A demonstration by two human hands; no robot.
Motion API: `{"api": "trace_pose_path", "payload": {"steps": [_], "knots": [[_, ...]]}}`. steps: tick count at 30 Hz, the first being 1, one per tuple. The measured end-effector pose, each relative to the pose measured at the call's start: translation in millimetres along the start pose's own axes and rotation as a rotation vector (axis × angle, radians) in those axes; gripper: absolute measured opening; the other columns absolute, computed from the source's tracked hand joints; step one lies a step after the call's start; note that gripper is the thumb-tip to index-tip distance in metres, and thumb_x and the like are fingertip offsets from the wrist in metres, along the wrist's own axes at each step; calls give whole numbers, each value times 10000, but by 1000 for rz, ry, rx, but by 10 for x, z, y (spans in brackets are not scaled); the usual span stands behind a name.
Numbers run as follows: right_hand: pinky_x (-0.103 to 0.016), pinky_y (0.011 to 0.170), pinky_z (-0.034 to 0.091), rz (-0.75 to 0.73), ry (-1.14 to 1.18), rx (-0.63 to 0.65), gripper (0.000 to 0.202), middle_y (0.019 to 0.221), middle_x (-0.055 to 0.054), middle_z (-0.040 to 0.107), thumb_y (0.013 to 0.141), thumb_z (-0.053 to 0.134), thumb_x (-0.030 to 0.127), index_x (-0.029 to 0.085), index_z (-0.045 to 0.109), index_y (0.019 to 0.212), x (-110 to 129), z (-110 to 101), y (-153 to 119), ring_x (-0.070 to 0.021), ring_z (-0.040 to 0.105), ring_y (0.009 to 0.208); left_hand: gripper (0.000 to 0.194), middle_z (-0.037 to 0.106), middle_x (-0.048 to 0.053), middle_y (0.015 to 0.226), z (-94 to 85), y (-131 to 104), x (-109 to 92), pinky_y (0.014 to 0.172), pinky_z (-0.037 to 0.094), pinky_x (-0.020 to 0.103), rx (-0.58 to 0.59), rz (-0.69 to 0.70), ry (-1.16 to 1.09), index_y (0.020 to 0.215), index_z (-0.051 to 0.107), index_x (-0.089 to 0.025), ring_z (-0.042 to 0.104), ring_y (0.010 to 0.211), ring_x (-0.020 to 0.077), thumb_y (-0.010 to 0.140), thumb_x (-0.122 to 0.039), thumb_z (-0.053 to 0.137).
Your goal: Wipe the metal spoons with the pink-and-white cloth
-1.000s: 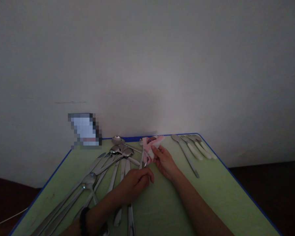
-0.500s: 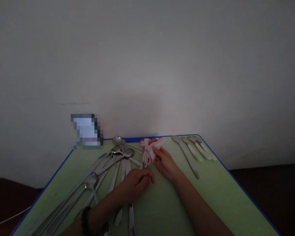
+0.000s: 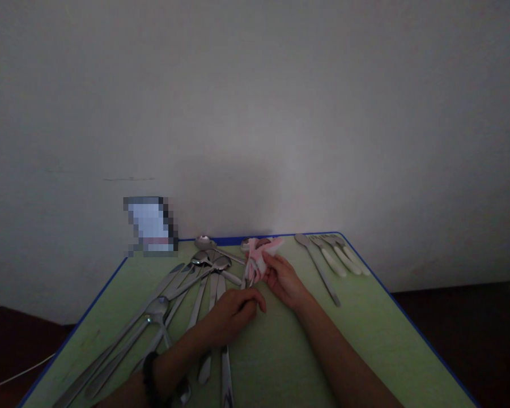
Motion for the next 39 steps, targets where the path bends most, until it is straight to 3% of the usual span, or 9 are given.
{"api": "trace_pose_path", "payload": {"steps": [4, 10, 21, 33, 39], "knots": [[-233, 614, 501, -14, -13, -14, 177, 799, -51, 720, 727, 681, 271, 129, 664, 830, 3, -32, 10, -133, 652, 674, 240, 393, -59, 549, -39, 5, 17, 497, 262, 201, -53, -14, -21, 930, 587, -154, 364, 511, 100, 854, -248, 380], [-235, 648, 503, -32, 25, -26, 156, 806, -40, 722, 725, 678, 258, 141, 668, 828, 15, -50, 11, -128, 652, 682, 277, 374, -63, 574, -34, -10, -17, 505, 258, 207, -29, -17, -19, 1001, 554, -177, 373, 536, 108, 873, -372, 404], [-222, 641, 510, -11, 24, -23, 175, 785, -28, 721, 708, 693, 285, 151, 673, 818, 30, 3, -27, -125, 654, 686, 208, 425, -48, 614, -34, -9, -29, 544, 294, 200, -26, -20, 69, 940, 576, -179, 409, 594, 114, 838, -314, 455], [-245, 663, 505, -1, 13, -10, 135, 820, -43, 716, 744, 652, 264, 160, 671, 828, -1, -6, -10, -142, 653, 719, 231, 589, -2, 695, -21, 5, -78, 601, 360, 205, -17, -9, 115, 853, 624, -156, 508, 652, 124, 848, -279, 429], [-239, 652, 498, 16, 5, -17, 173, 850, -46, 719, 732, 663, 269, 158, 668, 864, -10, -11, -11, -140, 648, 744, 232, 590, -3, 687, -16, 2, -94, 587, 357, 202, -15, 5, 119, 825, 624, -146, 513, 639, 119, 848, -266, 427]]}}
Point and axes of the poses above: each hand's wrist, its own y-axis towards the middle knuckle, its own z-axis out of the palm, x = y × z, the point moved 9 cm from there along y, towards the middle knuckle
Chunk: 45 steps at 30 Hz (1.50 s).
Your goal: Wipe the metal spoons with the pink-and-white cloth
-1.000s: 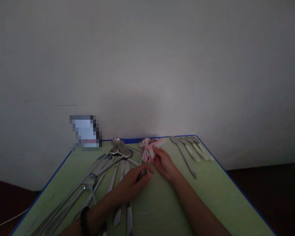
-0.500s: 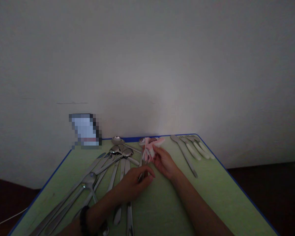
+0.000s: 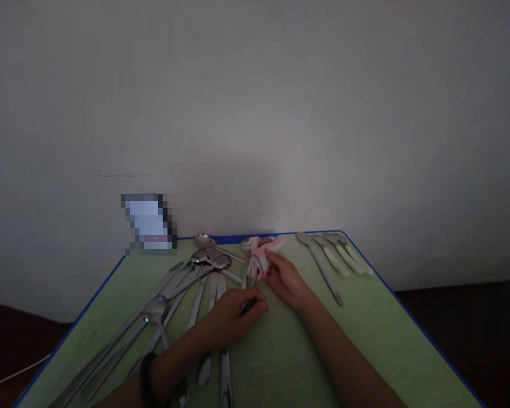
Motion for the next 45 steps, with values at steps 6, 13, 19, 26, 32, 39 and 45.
{"api": "trace_pose_path", "payload": {"steps": [6, 13, 19, 26, 32, 39, 45], "knots": [[-244, 658, 504, -6, 1, 15, 153, 821, -34, 717, 735, 664, 275, 160, 672, 835, -1, 8, 3, -140, 649, 734, 237, 598, 1, 689, 4, 6, 31, 600, 370, 204, -5, -15, -7, 815, 628, -141, 518, 643, 121, 843, -276, 436], [-244, 671, 507, -2, -12, 4, 164, 848, -47, 719, 746, 652, 275, 156, 664, 859, -8, -17, 10, -145, 656, 749, 229, 605, -3, 680, -2, 6, 21, 592, 367, 201, -5, -9, 5, 813, 636, -148, 521, 635, 118, 841, -254, 436], [-241, 648, 505, -5, -16, 6, 155, 850, -38, 716, 752, 646, 274, 168, 662, 864, -5, -14, 6, -140, 654, 732, 234, 616, 2, 705, 4, 4, 30, 615, 382, 203, 1, -3, 11, 821, 634, -151, 529, 649, 121, 844, -263, 429], [-254, 679, 512, 8, -17, -3, 170, 858, -48, 715, 755, 639, 270, 157, 658, 881, -22, -25, 8, -151, 658, 753, 240, 610, 0, 686, 14, 5, 37, 603, 378, 204, 0, -18, 15, 815, 637, -149, 522, 636, 121, 843, -266, 429], [-267, 720, 514, 9, -13, 4, 175, 842, -43, 712, 758, 636, 267, 158, 650, 895, -33, -33, 15, -148, 659, 748, 240, 617, 3, 692, 5, 8, 26, 598, 379, 201, 1, -13, 19, 822, 635, -152, 530, 653, 125, 842, -271, 427], [-267, 693, 511, 14, -17, 0, 159, 838, -41, 713, 756, 635, 259, 163, 644, 883, -35, -37, 25, -152, 657, 737, 229, 603, -5, 677, 15, 0, 31, 604, 371, 202, -3, -7, 11, 817, 639, -152, 518, 636, 120, 837, -251, 433], [-256, 649, 512, 17, -4, -7, 146, 821, -38, 716, 756, 628, 245, 156, 646, 870, -40, -39, 30, -148, 653, 711, 211, 578, -8, 669, 6, -2, 19, 596, 358, 212, 1, -10, -4, 796, 623, -149, 506, 626, 120, 833, -246, 439]]}}
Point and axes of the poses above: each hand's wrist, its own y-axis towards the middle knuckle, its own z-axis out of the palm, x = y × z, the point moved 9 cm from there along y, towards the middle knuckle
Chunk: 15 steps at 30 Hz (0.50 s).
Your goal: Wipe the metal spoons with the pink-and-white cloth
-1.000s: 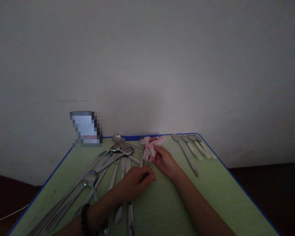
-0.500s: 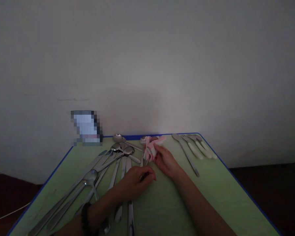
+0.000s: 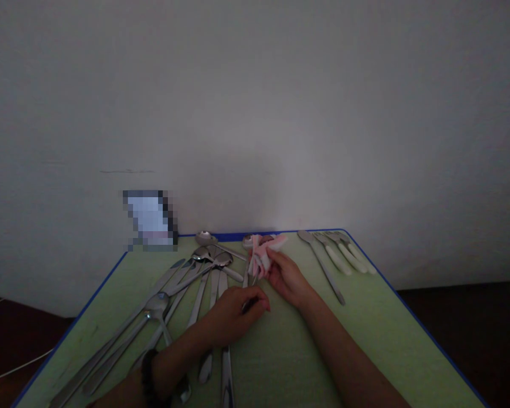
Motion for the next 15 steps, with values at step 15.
{"api": "trace_pose_path", "payload": {"steps": [15], "knots": [[-205, 598, 510, -125, 97, -39, 110, 737, -21, 706, 774, 625, 250, 149, 663, 798, 173, -66, 28, -113, 631, 649, 372, 430, -45, 560, -53, 52, 277, 468, 288, 217, -146, -127, -168, 1009, 544, -124, 402, 485, 109, 919, -370, 280]]}}
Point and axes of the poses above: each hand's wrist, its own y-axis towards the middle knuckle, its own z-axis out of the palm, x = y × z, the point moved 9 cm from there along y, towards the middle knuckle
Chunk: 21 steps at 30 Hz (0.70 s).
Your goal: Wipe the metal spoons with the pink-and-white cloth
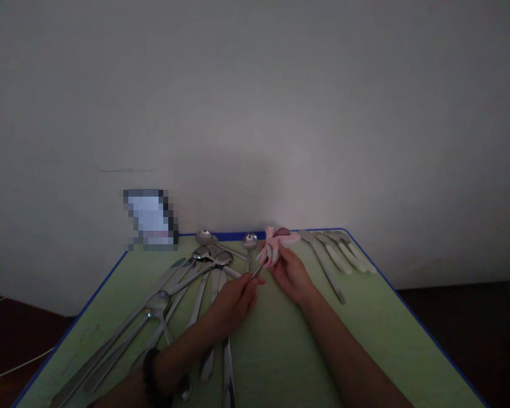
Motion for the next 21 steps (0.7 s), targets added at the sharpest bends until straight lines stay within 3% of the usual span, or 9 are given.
{"api": "trace_pose_path", "payload": {"steps": [4, 7, 14, 21], "knots": [[-216, 554, 489, 80, -113, 166, 178, 794, -30, 709, 729, 682, 295, 155, 658, 837, -121, 162, -78, -129, 633, 674, 365, 401, -46, 557, -13, 4, 8, 484, 293, 220, -5, 3, 34, 962, 563, -133, 399, 498, 115, 909, -361, 283], [-209, 508, 466, 94, -145, 210, 195, 802, -39, 708, 726, 685, 310, 150, 654, 834, -159, 194, -101, -136, 633, 677, 373, 380, -50, 551, -19, 10, 11, 498, 297, 222, -12, -5, 35, 928, 565, -140, 397, 506, 117, 907, -376, 276], [-230, 579, 503, 58, -79, 83, 161, 764, -34, 714, 748, 664, 299, 151, 666, 812, -104, 71, -32, -129, 635, 632, 353, 376, -55, 546, -18, -2, -19, 505, 287, 222, -1, -16, 57, 909, 563, -155, 393, 514, 117, 901, -380, 291], [-213, 643, 518, 58, -72, 28, 160, 759, -29, 717, 732, 676, 292, 146, 693, 794, -70, 55, -22, -120, 645, 676, 353, 416, -48, 545, -41, -31, -90, 521, 290, 225, 15, -5, 99, 640, 431, -179, 403, 515, 102, 899, -386, 309]]}}
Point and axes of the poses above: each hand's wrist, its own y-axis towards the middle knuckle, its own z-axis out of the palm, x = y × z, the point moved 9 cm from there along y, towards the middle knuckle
